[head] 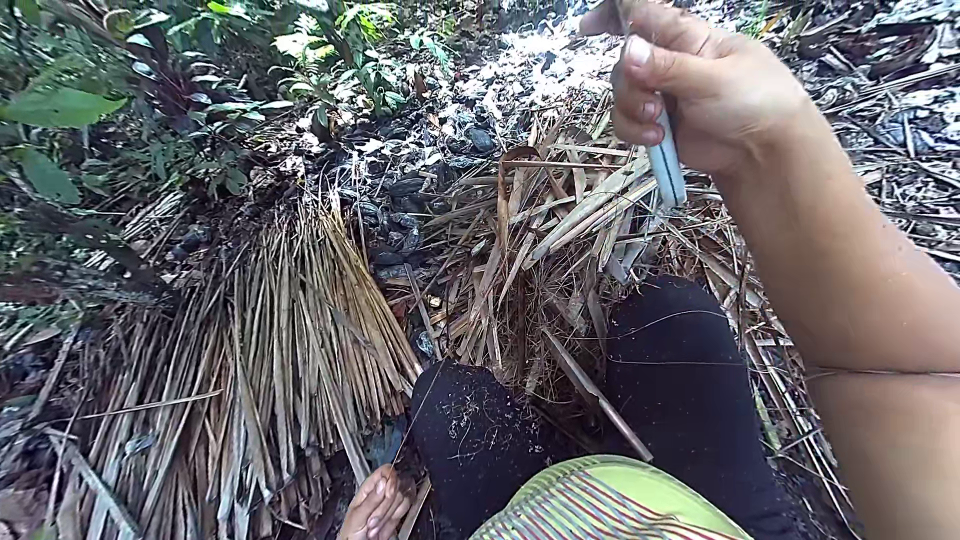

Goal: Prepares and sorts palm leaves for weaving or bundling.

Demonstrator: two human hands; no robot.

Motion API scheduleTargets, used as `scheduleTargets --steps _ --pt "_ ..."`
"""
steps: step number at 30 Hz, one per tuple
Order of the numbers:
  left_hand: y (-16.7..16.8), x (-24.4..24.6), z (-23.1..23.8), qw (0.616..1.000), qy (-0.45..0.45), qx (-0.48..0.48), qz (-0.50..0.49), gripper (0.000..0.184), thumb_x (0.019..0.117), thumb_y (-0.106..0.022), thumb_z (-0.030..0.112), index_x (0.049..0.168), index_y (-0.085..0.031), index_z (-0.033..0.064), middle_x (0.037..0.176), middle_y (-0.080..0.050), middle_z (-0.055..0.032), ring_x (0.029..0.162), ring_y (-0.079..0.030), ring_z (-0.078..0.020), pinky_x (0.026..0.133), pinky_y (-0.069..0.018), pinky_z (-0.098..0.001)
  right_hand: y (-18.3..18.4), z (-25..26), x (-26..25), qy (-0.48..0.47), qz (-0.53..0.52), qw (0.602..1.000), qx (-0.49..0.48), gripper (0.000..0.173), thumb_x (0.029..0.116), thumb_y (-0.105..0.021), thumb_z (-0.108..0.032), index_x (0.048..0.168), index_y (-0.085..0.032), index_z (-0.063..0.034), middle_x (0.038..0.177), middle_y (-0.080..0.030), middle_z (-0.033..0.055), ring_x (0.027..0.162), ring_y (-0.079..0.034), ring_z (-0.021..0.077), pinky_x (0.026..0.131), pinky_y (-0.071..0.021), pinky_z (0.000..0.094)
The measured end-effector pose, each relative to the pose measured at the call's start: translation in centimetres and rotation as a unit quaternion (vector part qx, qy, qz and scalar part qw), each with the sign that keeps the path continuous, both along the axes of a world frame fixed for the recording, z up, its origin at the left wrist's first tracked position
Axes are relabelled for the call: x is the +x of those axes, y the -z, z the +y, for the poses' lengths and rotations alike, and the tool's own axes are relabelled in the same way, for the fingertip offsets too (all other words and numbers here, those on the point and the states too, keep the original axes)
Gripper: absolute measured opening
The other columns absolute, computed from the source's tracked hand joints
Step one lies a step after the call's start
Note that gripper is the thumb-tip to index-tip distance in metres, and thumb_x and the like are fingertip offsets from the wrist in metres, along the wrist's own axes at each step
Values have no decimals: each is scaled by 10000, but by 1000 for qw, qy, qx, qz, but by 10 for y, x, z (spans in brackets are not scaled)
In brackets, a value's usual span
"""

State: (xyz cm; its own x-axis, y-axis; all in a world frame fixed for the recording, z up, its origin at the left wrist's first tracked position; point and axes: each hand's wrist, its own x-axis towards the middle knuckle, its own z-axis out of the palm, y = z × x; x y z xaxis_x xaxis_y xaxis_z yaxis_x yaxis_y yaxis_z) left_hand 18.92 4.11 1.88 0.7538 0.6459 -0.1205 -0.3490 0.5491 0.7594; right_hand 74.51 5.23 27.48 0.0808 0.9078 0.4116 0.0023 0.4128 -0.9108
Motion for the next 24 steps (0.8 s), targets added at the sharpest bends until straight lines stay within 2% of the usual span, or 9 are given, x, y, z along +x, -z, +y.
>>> scheduleTargets --steps 2,4,6,8,10,13,16,18,24 --pt "3 -3 0 1000 -7 -8 -7 144 996 -644 264 929 -741 181 572 -534 150 485 -498 47 498 -424 -130 -5 -1 12 28 16 999 13 254 1084 -357 -155 1202 -581 -180 628 -448 -150 497 -439 -30 511 -433 125" --pt "4 -5 -1 999 -29 -18 -4 147 996 -642 258 927 -739 173 570 -536 141 484 -507 38 503 -441 -136 -9 0 32 76 60 995 39 245 1094 -368 -145 955 -561 -206 612 -486 -137 497 -460 -22 522 -452 127" --pt "-1 1 -1 998 -63 -9 29 147 996 -643 273 917 -732 187 561 -524 144 474 -503 41 497 -448 -138 -9 -2 44 141 87 983 73 265 1091 -386 -129 885 -541 -193 603 -515 -115 490 -478 1 516 -463 151" --pt "-12 20 -3 986 -113 50 114 148 1004 -633 323 919 -724 243 540 -489 164 454 -462 61 472 -415 -123 1 -12 20 158 37 986 49 194 1076 -367 -147 1101 -558 -167 626 -482 -147 499 -452 -19 507 -440 148" --pt "-27 50 -7 953 -178 130 209 141 1004 -619 319 934 -730 269 517 -495 168 424 -433 72 433 -378 -107 33 -22 -37 102 -36 994 -35 312 1026 -440 -130 1313 -552 -82 647 -508 -128 499 -461 -42 484 -433 138" --pt "-46 91 -17 911 -213 222 274 154 1014 -576 221 973 -725 227 554 -542 179 436 -440 88 421 -367 -91 108 -30 -128 -137 -126 962 -202 491 1062 -531 -196 1530 -441 -80 887 -633 81 632 -521 84 601 -469 260" --pt "-52 112 -26 897 -211 273 278 147 1009 -578 175 982 -718 215 596 -570 194 462 -449 105 439 -375 -79 156 -34 -193 -290 -115 924 -219 505 1058 -532 -158 1539 -428 -44 994 -668 183 675 -534 146 638 -472 314" --pt "-52 113 -31 894 -201 295 270 103 1005 -619 256 984 -719 248 621 -581 202 480 -452 116 450 -376 -71 159 -35 -207 -338 -59 907 -245 459 1069 -502 -129 1516 -451 -38 885 -613 86 608 -438 65 564 -389 237" --pt "-45 79 -29 913 -157 276 256 149 992 -630 413 988 -735 307 594 -520 208 475 -407 121 450 -347 -68 116 3 -116 -192 93 962 -170 365 1058 -426 -126 1403 -541 -86 687 -491 -117 512 -405 -51 492 -375 123"
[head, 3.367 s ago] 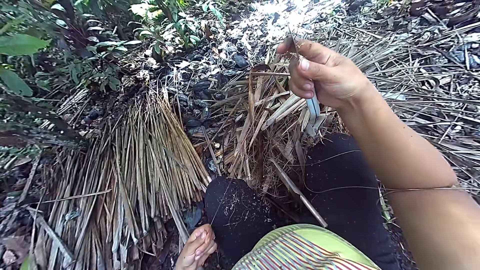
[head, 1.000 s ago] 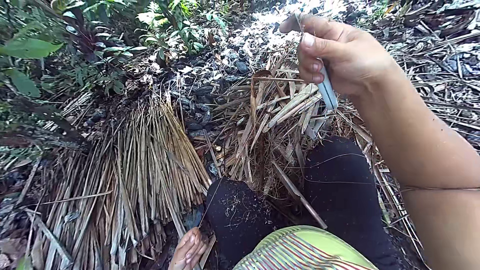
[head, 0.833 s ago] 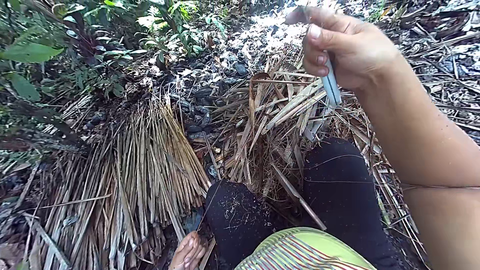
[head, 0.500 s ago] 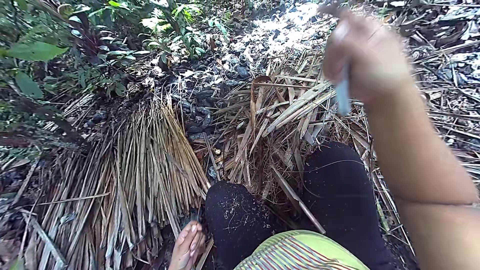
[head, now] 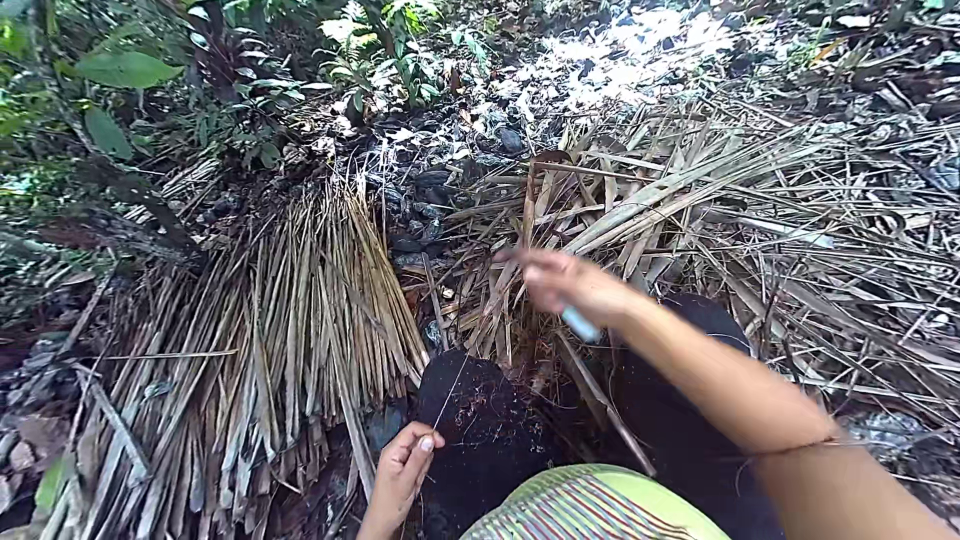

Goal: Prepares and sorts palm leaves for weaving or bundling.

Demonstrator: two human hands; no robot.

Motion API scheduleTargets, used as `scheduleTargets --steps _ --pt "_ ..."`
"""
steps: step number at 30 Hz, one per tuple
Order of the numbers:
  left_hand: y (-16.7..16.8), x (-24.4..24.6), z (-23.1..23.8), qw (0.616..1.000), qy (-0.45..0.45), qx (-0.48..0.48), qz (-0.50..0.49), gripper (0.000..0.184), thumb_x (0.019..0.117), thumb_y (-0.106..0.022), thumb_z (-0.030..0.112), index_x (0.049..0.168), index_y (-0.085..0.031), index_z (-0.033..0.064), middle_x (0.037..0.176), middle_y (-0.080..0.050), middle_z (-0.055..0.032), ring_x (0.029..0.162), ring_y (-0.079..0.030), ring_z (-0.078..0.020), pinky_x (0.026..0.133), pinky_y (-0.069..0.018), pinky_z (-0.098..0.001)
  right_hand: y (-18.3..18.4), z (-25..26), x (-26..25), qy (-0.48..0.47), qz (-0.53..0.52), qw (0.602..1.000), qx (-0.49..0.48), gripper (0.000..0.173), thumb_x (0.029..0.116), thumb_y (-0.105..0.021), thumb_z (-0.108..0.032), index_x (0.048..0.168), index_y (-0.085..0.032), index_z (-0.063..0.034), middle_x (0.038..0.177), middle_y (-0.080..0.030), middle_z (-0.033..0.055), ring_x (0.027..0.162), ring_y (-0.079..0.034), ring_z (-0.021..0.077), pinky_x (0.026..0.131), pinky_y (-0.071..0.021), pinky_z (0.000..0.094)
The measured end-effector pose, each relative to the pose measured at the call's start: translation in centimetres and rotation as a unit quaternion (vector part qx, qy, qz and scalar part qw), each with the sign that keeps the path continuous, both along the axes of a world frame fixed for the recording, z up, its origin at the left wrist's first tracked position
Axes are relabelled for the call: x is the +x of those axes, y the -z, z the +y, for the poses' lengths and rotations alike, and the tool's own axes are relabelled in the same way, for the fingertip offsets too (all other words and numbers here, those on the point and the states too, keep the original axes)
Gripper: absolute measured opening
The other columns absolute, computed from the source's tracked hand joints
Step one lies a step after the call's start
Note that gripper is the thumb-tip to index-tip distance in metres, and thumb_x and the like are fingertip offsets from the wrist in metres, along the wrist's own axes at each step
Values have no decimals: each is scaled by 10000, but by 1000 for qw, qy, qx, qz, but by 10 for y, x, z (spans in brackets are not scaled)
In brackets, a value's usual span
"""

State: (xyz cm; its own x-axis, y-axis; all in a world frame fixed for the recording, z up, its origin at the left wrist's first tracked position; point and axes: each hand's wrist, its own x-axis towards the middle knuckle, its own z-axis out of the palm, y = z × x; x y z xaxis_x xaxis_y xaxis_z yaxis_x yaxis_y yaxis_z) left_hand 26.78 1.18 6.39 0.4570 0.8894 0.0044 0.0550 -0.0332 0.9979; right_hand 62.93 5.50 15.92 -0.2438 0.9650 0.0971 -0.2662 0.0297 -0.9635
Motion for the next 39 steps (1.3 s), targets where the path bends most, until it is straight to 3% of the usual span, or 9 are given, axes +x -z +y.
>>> scheduleTargets --steps 8,12,15,18,21,22,29,34,39 --pt "9 -38 16 998 3 -59 -11 140 970 -663 423 936 -733 307 552 -480 203 438 -382 114 421 -323 -71 -70 2 156 255 -39 953 160 267 1084 -329 -275 1306 -477 -290 599 -438 -201 492 -441 -36 527 -451 163" --pt "0 -34 20 997 -57 -43 -9 120 980 -645 338 928 -733 277 540 -489 189 440 -405 93 435 -346 -85 -83 -14 173 354 -33 914 194 246 1115 -270 -246 1272 -459 -260 580 -444 -188 475 -467 -22 519 -480 173" --pt "-15 -12 21 998 -57 -8 15 125 996 -608 298 942 -717 272 555 -490 201 448 -402 97 434 -341 -82 -58 -27 93 278 -145 943 116 342 1028 -406 -157 1348 -523 -129 619 -475 -165 484 -444 -51 481 -422 134" --pt "-28 11 20 1000 -21 4 6 118 996 -624 339 949 -718 285 570 -488 211 462 -405 102 449 -343 -76 -1 -32 -3 -7 -214 976 25 441 1040 -542 -162 1467 -501 -57 852 -631 25 605 -506 24 567 -453 203" --pt "-36 29 14 999 7 -29 -21 109 985 -639 339 942 -720 279 565 -493 206 451 -404 108 434 -341 -72 36 -35 -74 -191 -177 965 30 526 1047 -537 -139 1550 -411 -49 1143 -663 175 698 -526 80 627 -453 251" --pt "-37 31 13 998 17 -42 -32 105 980 -648 336 959 -729 272 573 -506 199 452 -408 106 430 -345 -72 41 -36 -87 -216 -146 965 30 505 1049 -528 -117 1538 -427 -45 1109 -660 160 668 -490 58 593 -419 228" --pt "-29 -2 13 977 119 -143 -107 153 988 -643 386 933 -729 272 539 -449 204 447 -411 101 453 -367 -82 8 2 -1 -52 -43 996 64 389 1027 -479 -164 1400 -562 -85 673 -502 -139 516 -407 -72 488 -368 112" --pt "-32 -9 26 960 179 -169 -137 146 994 -644 361 941 -726 252 546 -455 206 456 -425 100 465 -385 -85 -23 5 58 -57 -116 981 144 320 1018 -504 -133 1311 -630 -119 922 -689 -140 559 -452 -101 494 -380 88" --pt "-30 -2 35 961 179 -163 -135 156 993 -644 370 925 -719 251 545 -450 202 450 -415 105 451 -365 -76 -23 2 59 -44 -97 985 140 287 1012 -515 -110 1269 -644 -116 926 -694 -147 571 -476 -98 507 -401 93"
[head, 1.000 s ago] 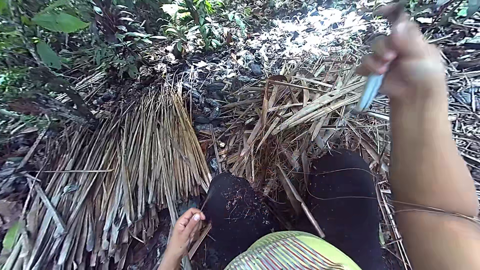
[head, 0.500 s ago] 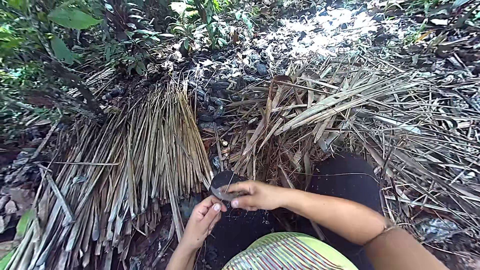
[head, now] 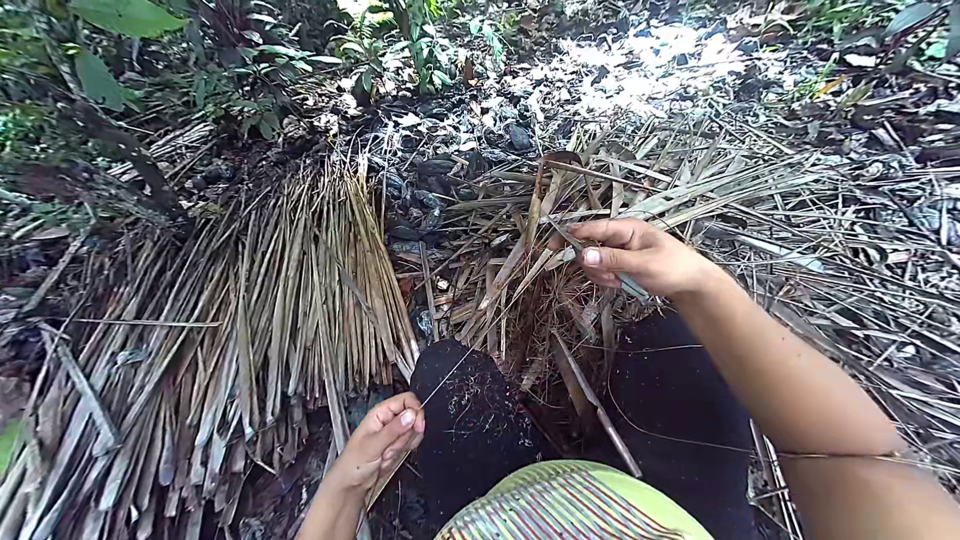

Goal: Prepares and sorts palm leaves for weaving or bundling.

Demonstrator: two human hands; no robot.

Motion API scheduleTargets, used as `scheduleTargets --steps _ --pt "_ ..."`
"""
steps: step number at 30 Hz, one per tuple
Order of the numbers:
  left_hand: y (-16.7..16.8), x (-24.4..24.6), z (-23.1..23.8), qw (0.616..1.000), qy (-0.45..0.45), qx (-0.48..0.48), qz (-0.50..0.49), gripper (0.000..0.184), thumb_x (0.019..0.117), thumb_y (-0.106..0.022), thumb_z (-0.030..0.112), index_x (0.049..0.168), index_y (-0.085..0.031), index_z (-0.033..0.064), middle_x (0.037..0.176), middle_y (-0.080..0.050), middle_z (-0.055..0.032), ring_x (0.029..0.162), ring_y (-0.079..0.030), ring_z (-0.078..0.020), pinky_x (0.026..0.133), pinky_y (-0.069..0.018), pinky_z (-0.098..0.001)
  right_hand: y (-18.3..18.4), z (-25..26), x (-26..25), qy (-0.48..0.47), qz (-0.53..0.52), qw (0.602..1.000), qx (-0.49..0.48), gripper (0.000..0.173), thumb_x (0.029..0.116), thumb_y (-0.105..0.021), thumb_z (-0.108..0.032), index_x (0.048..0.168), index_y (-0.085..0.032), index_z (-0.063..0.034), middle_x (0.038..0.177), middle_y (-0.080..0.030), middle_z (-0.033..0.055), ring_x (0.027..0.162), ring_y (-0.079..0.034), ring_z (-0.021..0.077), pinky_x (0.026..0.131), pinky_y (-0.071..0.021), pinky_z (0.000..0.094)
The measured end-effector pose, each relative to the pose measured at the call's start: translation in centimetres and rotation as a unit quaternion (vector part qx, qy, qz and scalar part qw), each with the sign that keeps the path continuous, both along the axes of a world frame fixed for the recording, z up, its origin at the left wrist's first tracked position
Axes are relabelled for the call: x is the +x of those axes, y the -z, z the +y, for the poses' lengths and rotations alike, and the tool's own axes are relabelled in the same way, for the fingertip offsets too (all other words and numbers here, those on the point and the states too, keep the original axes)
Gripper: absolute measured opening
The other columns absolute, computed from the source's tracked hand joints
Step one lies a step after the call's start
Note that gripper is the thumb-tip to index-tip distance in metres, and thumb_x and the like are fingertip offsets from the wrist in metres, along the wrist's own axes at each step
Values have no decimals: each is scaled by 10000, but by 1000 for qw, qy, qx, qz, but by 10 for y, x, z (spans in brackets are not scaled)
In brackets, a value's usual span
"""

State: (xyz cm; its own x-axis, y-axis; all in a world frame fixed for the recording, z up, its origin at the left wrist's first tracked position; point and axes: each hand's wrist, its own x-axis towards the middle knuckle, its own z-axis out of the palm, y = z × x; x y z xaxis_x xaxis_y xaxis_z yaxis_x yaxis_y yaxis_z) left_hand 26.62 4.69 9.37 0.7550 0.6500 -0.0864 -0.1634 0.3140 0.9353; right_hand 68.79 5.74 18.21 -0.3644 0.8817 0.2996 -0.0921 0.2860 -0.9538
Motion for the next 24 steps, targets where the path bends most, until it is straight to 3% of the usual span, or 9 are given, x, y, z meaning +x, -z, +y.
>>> scheduleTargets --steps 4,7,11,16,19,24 --pt "0 3 -2 1000 -13 -1 -5 148 994 -645 355 930 -722 246 541 -441 199 447 -407 100 449 -358 -81 4 4 -5 42 3 999 0 286 1003 -513 -82 1255 -648 -91 771 -630 -149 537 -463 -82 495 -395 99" --pt "-4 6 -4 999 -33 2 11 149 981 -659 383 919 -720 262 535 -435 198 441 -400 97 445 -354 -82 6 11 -5 47 0 999 -1 301 1006 -507 -78 1279 -632 -78 824 -646 -136 541 -454 -85 491 -386 94" --pt "-5 8 -4 999 -33 1 10 141 983 -660 375 929 -719 260 539 -432 199 444 -401 95 451 -360 -84 6 12 -1 55 -7 998 -8 301 999 -509 -83 1266 -646 -91 691 -577 -153 523 -457 -71 491 -392 106" --pt "-5 12 1 1000 -28 4 12 142 980 -662 376 911 -713 264 535 -429 200 443 -397 96 449 -357 -83 9 12 5 50 -2 999 -15 303 1007 -511 -91 1282 -640 -96 773 -626 -141 539 -455 -79 496 -384 96" --pt "-5 15 3 1000 -22 1 6 145 988 -652 371 921 -714 259 537 -424 199 447 -397 93 457 -358 -87 12 13 7 60 6 998 -16 290 1004 -504 -79 1249 -657 -100 686 -577 -151 524 -465 -71 496 -400 105" --pt "-4 18 5 1000 -22 -1 7 145 988 -656 363 915 -710 251 534 -416 195 442 -391 91 451 -355 -89 19 18 8 70 -3 997 -19 292 1009 -481 -66 1242 -655 -87 669 -559 -152 522 -467 -66 497 -407 108"
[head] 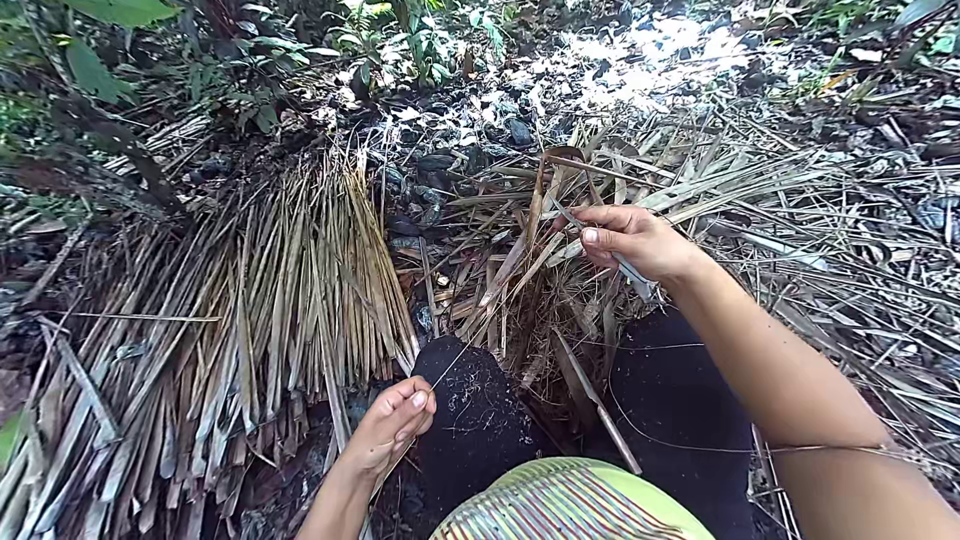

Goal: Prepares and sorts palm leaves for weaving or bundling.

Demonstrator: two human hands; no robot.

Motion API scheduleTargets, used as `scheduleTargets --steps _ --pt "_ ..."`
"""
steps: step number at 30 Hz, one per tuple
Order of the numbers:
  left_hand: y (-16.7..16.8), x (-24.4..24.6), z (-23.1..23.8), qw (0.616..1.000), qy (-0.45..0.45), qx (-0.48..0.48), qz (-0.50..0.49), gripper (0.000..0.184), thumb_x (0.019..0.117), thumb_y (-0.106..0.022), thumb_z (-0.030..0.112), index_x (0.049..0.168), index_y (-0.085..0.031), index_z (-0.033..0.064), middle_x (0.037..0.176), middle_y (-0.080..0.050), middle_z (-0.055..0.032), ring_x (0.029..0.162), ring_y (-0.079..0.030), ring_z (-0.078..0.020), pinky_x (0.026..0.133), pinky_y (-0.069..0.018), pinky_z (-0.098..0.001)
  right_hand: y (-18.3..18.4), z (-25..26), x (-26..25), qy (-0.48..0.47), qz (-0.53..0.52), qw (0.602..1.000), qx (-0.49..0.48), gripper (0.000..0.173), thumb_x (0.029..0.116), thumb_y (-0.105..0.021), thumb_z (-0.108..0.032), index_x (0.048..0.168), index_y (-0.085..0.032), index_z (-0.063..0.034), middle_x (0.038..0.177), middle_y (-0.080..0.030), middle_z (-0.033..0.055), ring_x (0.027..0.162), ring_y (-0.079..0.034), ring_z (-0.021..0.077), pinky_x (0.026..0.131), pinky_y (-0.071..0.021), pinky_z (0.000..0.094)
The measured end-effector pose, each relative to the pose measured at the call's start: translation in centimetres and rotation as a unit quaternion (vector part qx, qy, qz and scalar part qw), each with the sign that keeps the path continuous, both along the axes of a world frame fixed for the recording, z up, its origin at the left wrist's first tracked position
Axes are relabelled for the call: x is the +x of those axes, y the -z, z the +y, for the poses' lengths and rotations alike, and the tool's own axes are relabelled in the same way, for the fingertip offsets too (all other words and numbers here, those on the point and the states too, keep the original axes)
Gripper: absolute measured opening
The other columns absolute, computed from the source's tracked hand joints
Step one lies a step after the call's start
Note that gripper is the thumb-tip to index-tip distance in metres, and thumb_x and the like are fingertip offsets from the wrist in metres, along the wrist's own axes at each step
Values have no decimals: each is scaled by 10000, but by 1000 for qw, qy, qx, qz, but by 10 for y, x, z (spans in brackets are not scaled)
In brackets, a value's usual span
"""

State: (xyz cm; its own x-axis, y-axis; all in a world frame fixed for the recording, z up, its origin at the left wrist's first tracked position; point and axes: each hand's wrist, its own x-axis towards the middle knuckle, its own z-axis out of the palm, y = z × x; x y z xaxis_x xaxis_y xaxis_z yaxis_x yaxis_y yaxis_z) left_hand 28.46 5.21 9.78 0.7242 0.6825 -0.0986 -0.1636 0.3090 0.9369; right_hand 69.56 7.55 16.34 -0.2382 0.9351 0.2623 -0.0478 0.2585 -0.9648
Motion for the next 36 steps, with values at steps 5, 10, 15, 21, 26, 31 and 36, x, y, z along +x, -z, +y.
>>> scheduleTargets --steps 5,10,15,21,26,31,36 --pt "13 -21 -5 995 -79 -37 51 120 967 -660 319 866 -700 268 508 -393 188 419 -374 76 427 -337 -104 4 16 66 242 43 969 15 303 1070 -366 -203 1290 -565 -138 620 -430 -172 502 -406 -45 514 -400 155" --pt "14 -28 -15 990 -119 -43 60 130 971 -656 317 861 -706 271 499 -397 184 417 -380 77 431 -345 -103 -13 -16 99 314 41 947 43 379 1070 -374 -197 1432 -474 -155 640 -473 -175 508 -466 -28 519 -450 161" --pt "-3 1 -14 986 -107 24 124 172 1000 -577 258 894 -712 255 514 -424 185 420 -374 82 420 -325 -96 10 -47 -42 61 20 988 -140 547 1013 -501 -148 1547 -388 -140 648 -518 -77 495 -467 -6 485 -438 167" --pt "-8 7 -20 913 -98 310 248 287 1063 -482 249 1012 -691 59 634 -506 140 531 -450 97 523 -412 -94 23 -32 -113 -130 60 978 -155 309 1038 -481 -162 1302 -607 -62 692 -514 -120 531 -417 -64 507 -376 118" --pt "16 -58 -12 742 -46 435 507 248 1040 -550 153 1112 -740 9 1055 -751 -175 1032 -707 -369 999 -483 -605 -17 13 -33 64 155 986 -7 323 1089 -338 -284 1337 -539 -237 592 -438 -166 461 -417 -30 479 -405 148" --pt "-48 -109 15 624 -395 405 539 321 1080 -497 161 1210 -660 -84 1158 -695 -287 1090 -679 -450 974 -491 -657 -2 23 -43 62 171 983 -24 352 1084 -389 -288 1377 -562 -195 586 -458 -135 441 -429 -8 452 -420 151" --pt "-79 -72 20 610 -654 414 171 191 1072 -423 93 1212 -483 -23 1014 -718 11 901 -702 -56 820 -587 -279 29 8 -111 -49 101 986 -120 368 1040 -414 -235 1336 -609 -136 564 -450 -128 456 -424 -9 472 -415 162"
